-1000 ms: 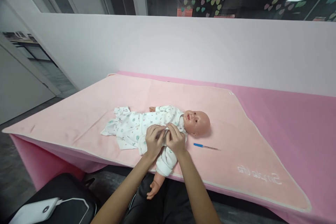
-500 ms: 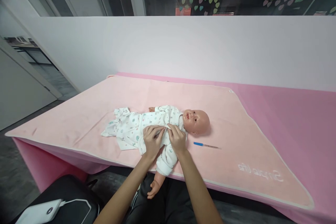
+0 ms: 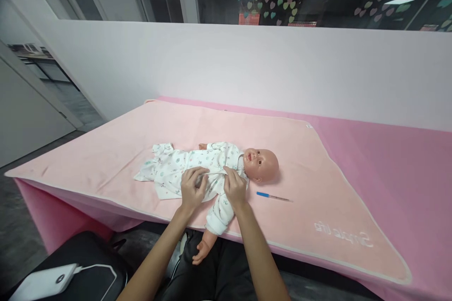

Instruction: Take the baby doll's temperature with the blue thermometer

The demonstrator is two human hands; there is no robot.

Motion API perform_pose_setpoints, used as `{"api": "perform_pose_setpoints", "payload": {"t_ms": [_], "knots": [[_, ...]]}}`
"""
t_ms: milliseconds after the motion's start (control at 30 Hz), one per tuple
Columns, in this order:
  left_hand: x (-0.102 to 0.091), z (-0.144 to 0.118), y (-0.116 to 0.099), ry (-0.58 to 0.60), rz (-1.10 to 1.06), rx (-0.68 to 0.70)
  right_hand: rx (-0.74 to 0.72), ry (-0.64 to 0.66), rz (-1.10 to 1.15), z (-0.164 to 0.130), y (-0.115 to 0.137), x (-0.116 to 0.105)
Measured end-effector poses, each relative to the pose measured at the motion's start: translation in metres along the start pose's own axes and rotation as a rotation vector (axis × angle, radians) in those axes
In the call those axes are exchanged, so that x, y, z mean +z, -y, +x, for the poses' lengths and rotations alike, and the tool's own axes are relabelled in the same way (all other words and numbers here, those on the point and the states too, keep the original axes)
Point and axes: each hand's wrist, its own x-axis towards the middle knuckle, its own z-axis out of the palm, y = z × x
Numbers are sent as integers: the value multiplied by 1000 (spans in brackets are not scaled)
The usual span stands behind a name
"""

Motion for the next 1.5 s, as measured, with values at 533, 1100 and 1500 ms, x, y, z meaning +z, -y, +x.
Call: {"api": "perform_pose_setpoints", "payload": {"t_ms": [533, 1100, 1500], "knots": [[-10, -10, 1, 86, -59, -74, -325, 168, -103, 2, 33, -1], [-9, -9, -3, 109, 22, -73, -224, 199, -216, 5, 33, 2], [-9, -9, -4, 75, 64, -88, -204, 165, -149, 2, 27, 1]]}}
